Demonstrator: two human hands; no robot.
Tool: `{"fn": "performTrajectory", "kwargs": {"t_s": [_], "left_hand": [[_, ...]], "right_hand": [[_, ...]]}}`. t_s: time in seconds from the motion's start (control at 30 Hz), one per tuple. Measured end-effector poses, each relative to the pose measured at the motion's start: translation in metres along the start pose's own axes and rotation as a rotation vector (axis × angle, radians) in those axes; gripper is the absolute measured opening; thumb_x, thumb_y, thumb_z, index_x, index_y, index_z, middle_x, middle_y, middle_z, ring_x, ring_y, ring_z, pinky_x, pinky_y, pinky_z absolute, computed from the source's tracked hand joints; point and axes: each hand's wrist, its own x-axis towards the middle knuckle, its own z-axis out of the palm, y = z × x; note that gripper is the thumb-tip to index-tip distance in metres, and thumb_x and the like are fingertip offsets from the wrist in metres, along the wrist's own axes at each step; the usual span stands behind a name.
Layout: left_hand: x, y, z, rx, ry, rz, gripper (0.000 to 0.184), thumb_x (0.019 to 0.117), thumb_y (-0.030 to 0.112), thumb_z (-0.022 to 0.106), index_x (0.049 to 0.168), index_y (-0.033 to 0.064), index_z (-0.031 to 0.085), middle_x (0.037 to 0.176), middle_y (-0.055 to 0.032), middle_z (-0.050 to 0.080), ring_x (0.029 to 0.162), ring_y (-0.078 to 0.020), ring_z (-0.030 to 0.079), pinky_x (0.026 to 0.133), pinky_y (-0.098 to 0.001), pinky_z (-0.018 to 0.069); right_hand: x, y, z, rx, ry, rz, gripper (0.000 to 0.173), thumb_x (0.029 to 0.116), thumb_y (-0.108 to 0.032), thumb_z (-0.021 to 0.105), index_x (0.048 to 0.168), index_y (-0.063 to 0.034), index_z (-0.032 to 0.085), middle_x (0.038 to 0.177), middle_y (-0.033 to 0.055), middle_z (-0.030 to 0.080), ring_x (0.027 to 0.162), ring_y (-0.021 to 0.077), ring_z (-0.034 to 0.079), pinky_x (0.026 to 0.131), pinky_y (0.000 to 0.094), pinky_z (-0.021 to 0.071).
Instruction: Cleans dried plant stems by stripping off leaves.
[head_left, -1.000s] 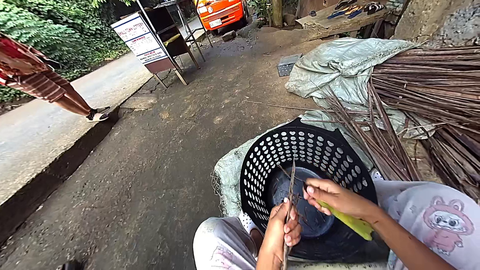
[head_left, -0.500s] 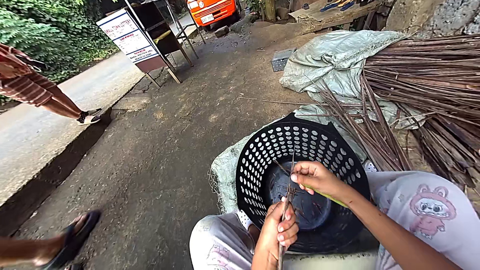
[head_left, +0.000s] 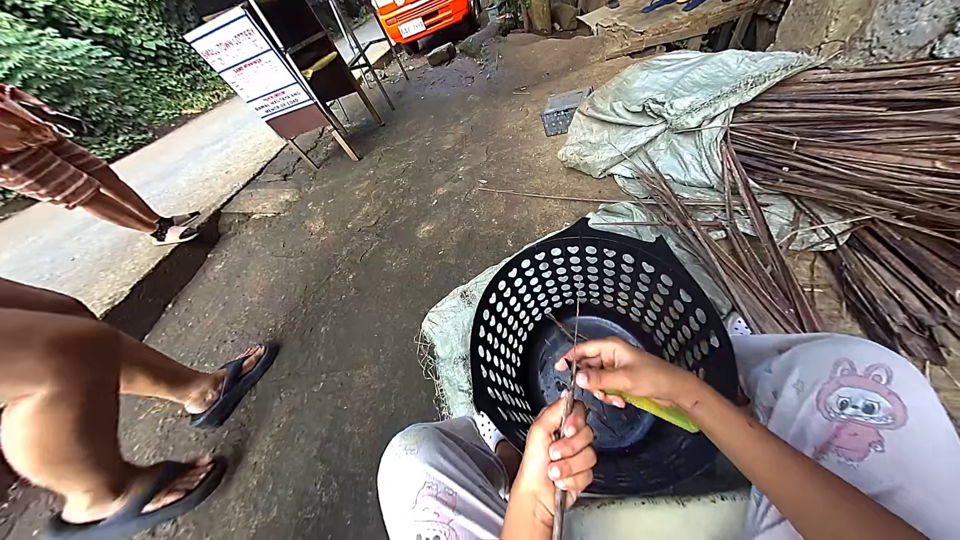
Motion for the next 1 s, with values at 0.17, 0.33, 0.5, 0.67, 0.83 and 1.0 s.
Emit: {"fn": "performTrajectory", "kwargs": {"t_s": [0.17,0.33,0.5,0.67,0.83,1.0], "left_hand": [[-0.003,0.001,-0.001,-0.023,0.019,0.002,0.053,0.1054,0.01,0.017,0.065,0.0188,0.05,0.043,0.0125,0.045,0.034,0.0063,0.046,0.033,-0.0076,0.0324],[-0.004,0.0,-0.002,-0.002,0.056,0.035,0.054,0.1058,0.011,0.014,0.065,0.019,0.048,0.043,0.0126,0.045,0.034,0.0058,0.047,0.033,-0.0076,0.033],[-0.001,-0.004,0.009,0.396,0.275,0.127,0.055,0.1094,0.014,0.01,0.069,0.0191,0.048,0.044,0.0147,0.043,0.034,0.008,0.041,0.035,-0.0075,0.0315],[-0.007,-0.002,0.009,0.714,0.337,0.141,0.034,0.1052,0.003,0.024,0.092,0.0092,0.055,0.057,0.0139,0.052,0.044,0.0077,0.048,0.044,-0.0076,0.0426],[-0.011,0.0,0.012,0.701,0.41,0.129,0.031,0.1028,-0.003,0.029,0.09,0.0067,0.056,0.061,0.0094,0.061,0.046,0.0047,0.056,0.047,-0.0098,0.0486],[-0.009,-0.002,0.015,0.683,0.456,0.188,0.03,0.0991,-0.009,0.037,0.084,0.0077,0.057,0.06,0.0079,0.063,0.047,0.0041,0.058,0.047,-0.0099,0.049]], "right_hand": [[-0.002,-0.016,-0.004,0.084,0.21,0.001,0.026,0.0979,0.006,0.045,0.121,0.0019,0.057,0.068,-0.0136,0.056,0.052,-0.0077,0.048,0.05,0.009,0.0408],[-0.009,-0.018,-0.004,0.092,0.19,0.055,0.046,0.0978,0.003,0.045,0.143,0.0066,0.042,0.066,-0.0127,0.055,0.05,-0.0067,0.047,0.048,0.0094,0.0401],[-0.01,-0.002,0.009,0.094,-0.086,0.147,0.038,0.0939,-0.002,0.051,0.132,-0.0021,0.05,0.067,-0.013,0.059,0.05,-0.0068,0.049,0.048,0.0102,0.0411],[-0.005,-0.007,0.008,0.126,0.14,0.131,0.021,0.0995,0.003,0.044,0.116,-0.0036,0.055,0.064,-0.0113,0.055,0.05,-0.0044,0.049,0.048,0.0118,0.0414],[-0.008,-0.012,0.002,0.166,0.138,0.124,0.044,0.1,0.004,0.041,0.144,0.0017,0.042,0.068,-0.0106,0.052,0.05,-0.0043,0.046,0.048,0.0107,0.0398],[-0.008,0.001,0.004,0.113,-0.124,0.209,0.07,0.0928,0.001,0.051,0.155,0.0025,0.018,0.068,-0.0116,0.053,0.05,-0.0059,0.047,0.048,0.0097,0.0406]]}}
